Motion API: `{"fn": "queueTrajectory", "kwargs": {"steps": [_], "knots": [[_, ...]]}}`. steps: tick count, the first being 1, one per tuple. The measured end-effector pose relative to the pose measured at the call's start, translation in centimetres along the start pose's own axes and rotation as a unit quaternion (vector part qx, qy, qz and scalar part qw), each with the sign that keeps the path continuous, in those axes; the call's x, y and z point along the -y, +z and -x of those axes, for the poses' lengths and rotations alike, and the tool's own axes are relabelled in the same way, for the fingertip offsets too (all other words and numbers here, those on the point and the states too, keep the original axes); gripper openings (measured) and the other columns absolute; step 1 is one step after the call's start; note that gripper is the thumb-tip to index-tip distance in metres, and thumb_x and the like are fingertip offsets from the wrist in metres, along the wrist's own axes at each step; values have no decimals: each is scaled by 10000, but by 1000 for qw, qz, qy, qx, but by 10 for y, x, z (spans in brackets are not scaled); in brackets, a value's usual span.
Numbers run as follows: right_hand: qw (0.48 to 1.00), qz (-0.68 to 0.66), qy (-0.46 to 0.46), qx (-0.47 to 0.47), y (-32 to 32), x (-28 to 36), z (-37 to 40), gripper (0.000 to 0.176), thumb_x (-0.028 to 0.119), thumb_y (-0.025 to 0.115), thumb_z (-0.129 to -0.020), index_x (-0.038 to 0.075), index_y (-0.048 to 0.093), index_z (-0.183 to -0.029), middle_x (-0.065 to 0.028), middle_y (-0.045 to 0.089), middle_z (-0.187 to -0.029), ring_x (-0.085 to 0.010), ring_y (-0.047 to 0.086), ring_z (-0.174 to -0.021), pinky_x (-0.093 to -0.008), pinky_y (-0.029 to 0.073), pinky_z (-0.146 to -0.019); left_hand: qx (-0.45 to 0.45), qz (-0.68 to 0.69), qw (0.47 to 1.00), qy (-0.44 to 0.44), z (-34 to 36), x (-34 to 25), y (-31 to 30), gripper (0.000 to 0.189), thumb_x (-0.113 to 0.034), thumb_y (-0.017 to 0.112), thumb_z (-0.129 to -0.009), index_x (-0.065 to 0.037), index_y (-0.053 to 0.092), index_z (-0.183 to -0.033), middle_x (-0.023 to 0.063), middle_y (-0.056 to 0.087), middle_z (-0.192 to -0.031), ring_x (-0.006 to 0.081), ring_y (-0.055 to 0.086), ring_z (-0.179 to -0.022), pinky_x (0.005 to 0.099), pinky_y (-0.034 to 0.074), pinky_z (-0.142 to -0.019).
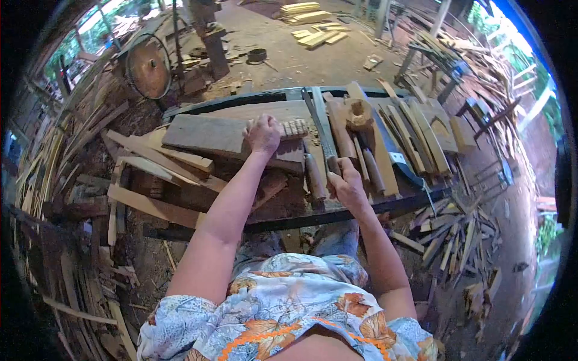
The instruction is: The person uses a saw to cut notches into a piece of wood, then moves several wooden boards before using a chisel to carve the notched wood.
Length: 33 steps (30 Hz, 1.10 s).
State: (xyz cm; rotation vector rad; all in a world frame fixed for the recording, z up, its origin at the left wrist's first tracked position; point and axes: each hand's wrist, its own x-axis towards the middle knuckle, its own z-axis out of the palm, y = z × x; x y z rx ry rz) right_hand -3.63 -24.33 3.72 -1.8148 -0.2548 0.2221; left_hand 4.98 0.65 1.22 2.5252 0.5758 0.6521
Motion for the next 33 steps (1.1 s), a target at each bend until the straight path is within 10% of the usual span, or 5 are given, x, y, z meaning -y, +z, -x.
{"fn": "queueTrajectory", "kwargs": {"steps": [2,4,7,33], "knots": [[994,50,-93,-29,5,-11,-4,164,80,528,-886,15,486,-1031,-29,533,-650,-108,513,-529,-268,410,-443,32,38,998,26,0,5,-8,264,-338,493,-857,-121,619,-939,124,616,-1019,306,495,-1084,498,330,-954],[992,79,-96,-31,10,6,0,159,123,525,-911,20,504,-1030,-51,545,-655,-130,523,-534,-296,418,-472,15,1,999,44,2,11,-5,268,-334,498,-853,-113,612,-954,133,591,-1044,316,485,-1086,496,351,-942],[981,180,-61,-43,22,25,0,279,294,506,-931,58,551,-1072,-255,636,-857,-443,603,-850,-497,461,-710,-41,-90,991,87,9,6,1,275,-330,479,-868,-90,578,-961,134,526,-1050,321,469,-1032,479,365,-910],[930,362,-62,-19,40,6,9,224,242,463,-930,56,507,-1047,-273,620,-779,-440,614,-764,-535,464,-686,-11,-72,995,64,16,-12,-12,254,-320,498,-837,-138,612,-972,110,550,-1080,303,471,-1085,506,326,-923]]}}
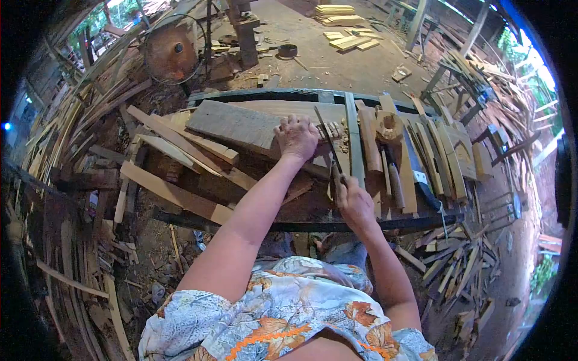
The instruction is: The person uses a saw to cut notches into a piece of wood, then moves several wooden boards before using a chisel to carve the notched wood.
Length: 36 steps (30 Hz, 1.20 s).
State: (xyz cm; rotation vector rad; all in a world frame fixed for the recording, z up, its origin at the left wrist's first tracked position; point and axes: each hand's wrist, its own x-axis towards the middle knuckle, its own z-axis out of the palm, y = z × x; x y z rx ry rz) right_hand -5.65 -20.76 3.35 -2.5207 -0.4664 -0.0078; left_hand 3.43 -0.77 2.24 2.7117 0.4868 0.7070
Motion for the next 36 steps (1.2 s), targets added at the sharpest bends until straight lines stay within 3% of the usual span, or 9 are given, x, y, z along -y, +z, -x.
{"fn": "queueTrajectory", "kwargs": {"steps": [4,6,13,15,17,22,25,34,36], "knots": [[1000,-8,-21,7,-17,-7,46,219,251,451,-943,58,488,-1041,-264,615,-748,-444,611,-748,-528,461,-648,-2,3,1000,-2,-3,-1,-1,224,-291,511,-821,-145,623,-948,102,556,-1063,296,465,-1087,510,321,-905],[999,10,23,39,-22,-8,50,221,258,446,-949,58,487,-1033,-256,617,-752,-443,611,-742,-532,460,-654,9,8,1000,11,-2,0,1,226,-292,521,-816,-164,628,-970,106,548,-1068,301,454,-1099,538,314,-913],[999,15,-32,-16,12,4,-53,239,272,439,-946,55,507,-1020,-249,624,-784,-443,608,-798,-537,459,-693,21,34,999,29,-3,3,2,230,-294,528,-817,-172,629,-984,116,536,-1080,308,450,-1101,566,292,-946],[998,11,-53,-35,21,3,-68,241,275,444,-941,56,515,-1012,-254,622,-780,-445,606,-808,-537,459,-701,-28,-10,999,39,-1,1,1,203,-294,522,-827,-156,629,-930,92,571,-1017,288,488,-1048,491,333,-884],[997,25,-55,-55,28,0,-68,226,264,457,-932,59,525,-998,-258,618,-766,-443,608,-790,-528,467,-690,-22,-11,999,31,-3,1,2,204,-287,523,-822,-143,633,-916,96,581,-987,290,496,-1026,489,345,-862],[1000,8,-6,22,-8,-8,23,218,258,478,-937,70,523,-1038,-231,620,-735,-424,615,-722,-519,467,-628,-40,-10,999,22,-2,-2,-2,200,-269,523,-811,-128,627,-907,93,580,-972,288,502,-997,488,364,-825],[1000,-12,2,16,-17,-17,51,201,245,459,-946,76,521,-1035,-230,619,-735,-428,611,-716,-521,464,-620,-30,4,999,31,-2,0,2,188,-266,529,-799,-126,615,-892,89,576,-940,285,508,-977,479,368,-821],[996,56,-58,-40,18,3,-74,235,265,460,-934,75,548,-1039,-248,621,-783,-433,606,-767,-508,466,-671,-66,12,995,70,-2,2,7,202,-242,524,-764,-121,624,-891,97,589,-915,296,544,-915,475,410,-769],[992,51,-102,-50,16,2,-67,239,262,459,-934,80,550,-1061,-249,621,-791,-431,606,-775,-508,465,-679,-72,17,995,66,-2,3,10,192,-245,527,-761,-118,618,-873,102,592,-914,302,550,-921,483,427,-770]]}}
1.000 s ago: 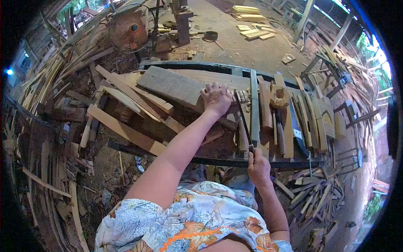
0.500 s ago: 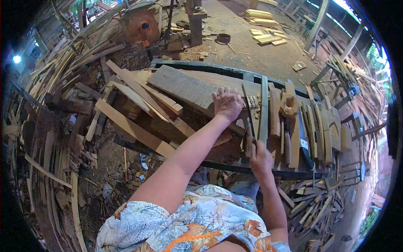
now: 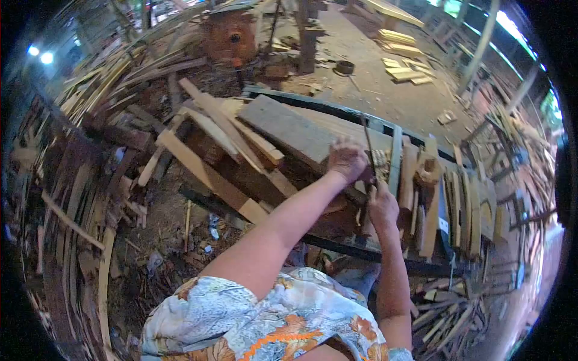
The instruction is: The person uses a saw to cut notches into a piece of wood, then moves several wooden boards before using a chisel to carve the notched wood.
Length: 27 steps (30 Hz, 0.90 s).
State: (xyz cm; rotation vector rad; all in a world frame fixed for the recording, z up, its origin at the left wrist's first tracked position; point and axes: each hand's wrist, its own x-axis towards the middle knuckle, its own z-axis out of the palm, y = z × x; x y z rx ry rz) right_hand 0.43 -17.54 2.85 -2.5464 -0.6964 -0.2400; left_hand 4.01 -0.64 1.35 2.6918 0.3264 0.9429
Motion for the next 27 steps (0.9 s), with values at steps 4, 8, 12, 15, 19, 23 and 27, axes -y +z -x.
{"fn": "queueTrajectory", "kwargs": {"steps": [4,8,12,15,19,23,27], "knots": [[998,-21,53,38,-21,1,57,233,228,456,-941,94,559,-1101,-231,621,-785,-419,612,-767,-494,466,-656,6,12,999,-32,0,-3,-8,196,-244,536,-769,-123,608,-905,105,575,-949,304,534,-951,494,427,-769],[996,-50,65,46,-38,-5,111,213,231,462,-944,89,555,-1073,-223,619,-764,-416,614,-751,-493,461,-629,14,11,999,-31,-1,-3,-9,207,-241,544,-769,-132,612,-930,96,571,-967,297,529,-968,492,426,-773],[996,-40,66,50,-37,-10,85,207,251,464,-943,82,546,-1032,-227,623,-763,-422,614,-753,-500,458,-636,14,23,1000,-13,-1,-2,-7,200,-243,547,-771,-143,623,-926,98,573,-969,293,532,-963,477,430,-770],[997,-3,45,56,-14,-11,25,226,268,469,-934,75,539,-1026,-235,628,-787,-428,612,-764,-511,461,-661,24,23,999,-4,0,-1,-10,192,-244,548,-775,-143,625,-918,104,576,-967,293,536,-958,471,433,-767],[999,-16,30,8,4,-9,-3,240,288,473,-931,84,545,-1034,-239,629,-792,-431,611,-773,-515,463,-678,27,16,999,-11,-1,-2,-8,198,-267,544,-778,-143,625,-910,102,585,-958,299,547,-941,471,438,-775],[998,-21,51,33,-8,-10,30,227,279,475,-933,97,544,-1050,-224,634,-787,-428,613,-761,-504,470,-666,12,-14,1000,-14,1,-5,-8,223,-304,530,-784,-136,630,-891,105,602,-944,306,561,-926,469,446,-778],[996,-47,67,42,-33,-14,103,184,206,502,-924,106,551,-1070,-209,631,-784,-406,623,-746,-482,482,-638,20,-10,999,-22,-2,-3,-2,259,-313,513,-787,-118,638,-902,130,612,-967,317,568,-937,480,455,-783]]}}
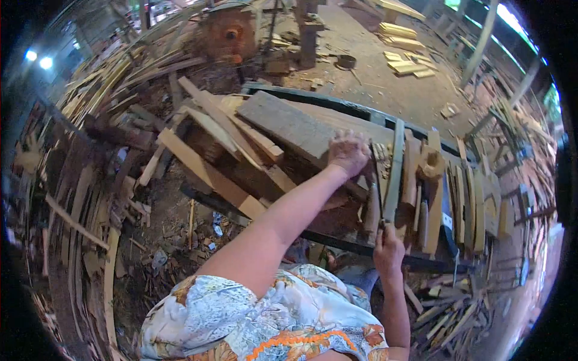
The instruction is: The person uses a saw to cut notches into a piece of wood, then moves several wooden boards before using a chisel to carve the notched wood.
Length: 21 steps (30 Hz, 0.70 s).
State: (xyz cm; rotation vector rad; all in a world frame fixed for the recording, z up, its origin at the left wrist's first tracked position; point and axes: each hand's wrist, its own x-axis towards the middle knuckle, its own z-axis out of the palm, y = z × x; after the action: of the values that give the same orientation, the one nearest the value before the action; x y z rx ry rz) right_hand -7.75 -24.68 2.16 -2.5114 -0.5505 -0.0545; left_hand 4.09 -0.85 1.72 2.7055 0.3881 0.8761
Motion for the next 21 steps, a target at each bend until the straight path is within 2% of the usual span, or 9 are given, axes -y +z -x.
{"fn": "queueTrajectory", "kwargs": {"steps": [4,6,8,11,14,15,16,19,21], "knots": [[998,-32,58,-6,-14,1,30,191,158,530,-905,60,570,-1064,-236,607,-789,-402,619,-769,-444,467,-631,-5,-5,1000,19,1,-1,3,272,-322,513,-780,-119,636,-913,132,612,-965,330,574,-919,482,460,-816],[993,-117,36,-2,-14,1,27,182,154,543,-903,63,580,-1057,-221,607,-771,-379,631,-760,-423,469,-631,-7,-14,1000,20,-1,0,1,258,-322,512,-789,-122,623,-907,130,608,-948,334,569,-920,484,460,-810],[991,-129,36,-14,-10,-3,25,184,139,551,-899,70,585,-1066,-210,606,-754,-365,636,-748,-408,472,-629,-8,-4,999,32,-4,2,5,253,-323,511,-795,-120,616,-904,129,605,-941,334,568,-917,483,459,-809],[993,-114,10,-29,-1,-9,21,154,176,530,-907,93,552,-1035,-206,613,-738,-418,607,-716,-493,459,-609,-7,-1,999,39,-3,3,4,251,-324,509,-808,-112,606,-901,131,602,-933,331,566,-911,480,460,-807],[998,-51,5,-32,6,-17,20,153,188,511,-913,91,536,-1028,-208,614,-732,-429,602,-714,-504,461,-612,14,20,999,28,-5,4,5,268,-321,518,-799,-128,635,-944,125,605,-973,336,555,-946,501,444,-831],[999,-22,30,3,-3,-8,19,158,201,496,-920,91,531,-1028,-213,618,-750,-432,601,-735,-504,463,-628,28,13,999,22,-6,3,3,271,-326,519,-801,-128,635,-946,123,605,-974,334,554,-951,501,444,-830],[999,-26,32,-1,-11,0,19,158,201,496,-920,91,531,-1028,-213,618,-750,-432,601,-735,-504,463,-628,41,5,999,18,-6,3,1,274,-330,519,-802,-129,636,-948,120,606,-975,331,553,-956,501,445,-829],[995,-79,51,26,-37,18,15,171,216,503,-920,91,535,-1031,-217,617,-747,-435,598,-755,-502,458,-642,35,-15,998,46,-5,3,-1,261,-316,499,-834,-96,592,-940,137,592,-931,332,555,-935,477,469,-804],[949,-266,116,126,-53,14,8,187,231,507,-918,92,554,-1034,-217,617,-743,-428,600,-763,-499,454,-653,35,-5,998,55,-6,5,1,255,-313,499,-834,-96,590,-932,138,589,-928,332,552,-931,479,463,-803]]}}
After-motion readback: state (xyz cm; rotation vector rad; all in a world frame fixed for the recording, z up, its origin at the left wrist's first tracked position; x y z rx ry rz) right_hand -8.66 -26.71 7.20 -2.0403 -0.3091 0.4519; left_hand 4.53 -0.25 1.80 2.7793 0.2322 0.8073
